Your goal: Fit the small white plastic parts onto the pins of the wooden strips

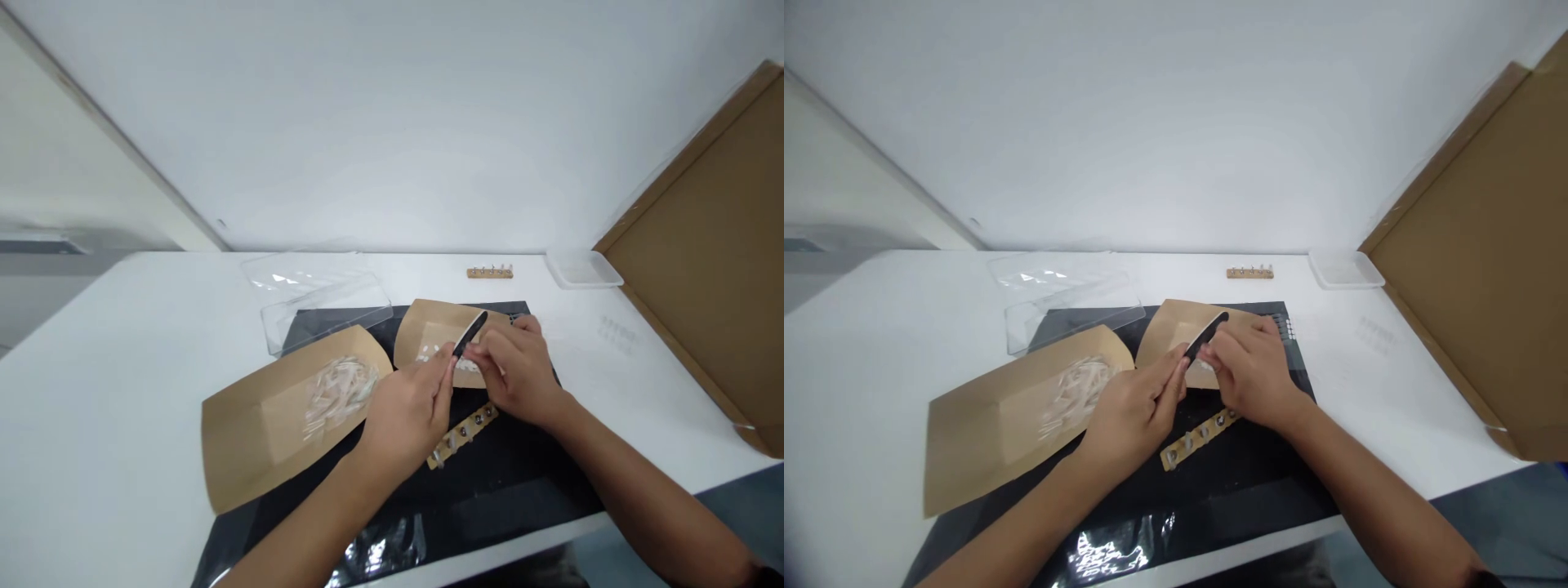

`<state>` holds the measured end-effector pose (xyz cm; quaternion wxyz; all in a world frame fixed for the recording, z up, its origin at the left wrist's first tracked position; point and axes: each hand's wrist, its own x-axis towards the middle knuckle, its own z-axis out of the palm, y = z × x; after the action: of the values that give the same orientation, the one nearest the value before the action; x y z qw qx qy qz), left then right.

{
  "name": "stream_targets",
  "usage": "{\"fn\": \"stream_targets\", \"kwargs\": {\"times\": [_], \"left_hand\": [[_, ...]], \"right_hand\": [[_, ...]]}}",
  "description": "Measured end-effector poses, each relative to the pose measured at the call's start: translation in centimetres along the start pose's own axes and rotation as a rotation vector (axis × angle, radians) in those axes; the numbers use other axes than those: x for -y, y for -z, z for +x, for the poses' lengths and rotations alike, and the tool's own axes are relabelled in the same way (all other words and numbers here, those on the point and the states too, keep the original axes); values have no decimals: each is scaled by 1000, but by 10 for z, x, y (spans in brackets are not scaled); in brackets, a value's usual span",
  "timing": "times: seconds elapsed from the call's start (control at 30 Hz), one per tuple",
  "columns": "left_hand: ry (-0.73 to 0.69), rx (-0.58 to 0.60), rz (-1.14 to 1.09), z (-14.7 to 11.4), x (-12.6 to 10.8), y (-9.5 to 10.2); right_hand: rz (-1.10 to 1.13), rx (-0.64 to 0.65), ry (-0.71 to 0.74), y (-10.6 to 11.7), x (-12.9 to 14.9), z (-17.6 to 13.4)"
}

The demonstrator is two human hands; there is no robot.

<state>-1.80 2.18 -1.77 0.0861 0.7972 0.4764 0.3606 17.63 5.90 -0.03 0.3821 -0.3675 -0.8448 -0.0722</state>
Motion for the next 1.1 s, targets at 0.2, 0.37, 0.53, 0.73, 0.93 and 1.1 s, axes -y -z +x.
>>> {"fn": "stream_targets", "kwargs": {"times": [0.2, 0.37, 0.53, 0.73, 0.93, 1.1], "left_hand": [[-61, 1, 191, -5, -2, -3], [-54, 11, 259, -5, -1, -1], [-9, -69, 174, -1, 1, 0], [-84, -142, 202, 0, -4, -1], [-153, -171, 170, -2, -5, -2], [-166, -138, 153, -2, -7, -3]], "right_hand": [[-16, 2, -39, 2, 0, -1], [108, 88, 15, 3, 6, -4], [455, 72, -268, 7, 1, -10], [1012, 51, -685, 2, -10, -17], [1239, 80, -777, 0, -10, -18], [1252, 104, -784, 0, -8, -17]]}}
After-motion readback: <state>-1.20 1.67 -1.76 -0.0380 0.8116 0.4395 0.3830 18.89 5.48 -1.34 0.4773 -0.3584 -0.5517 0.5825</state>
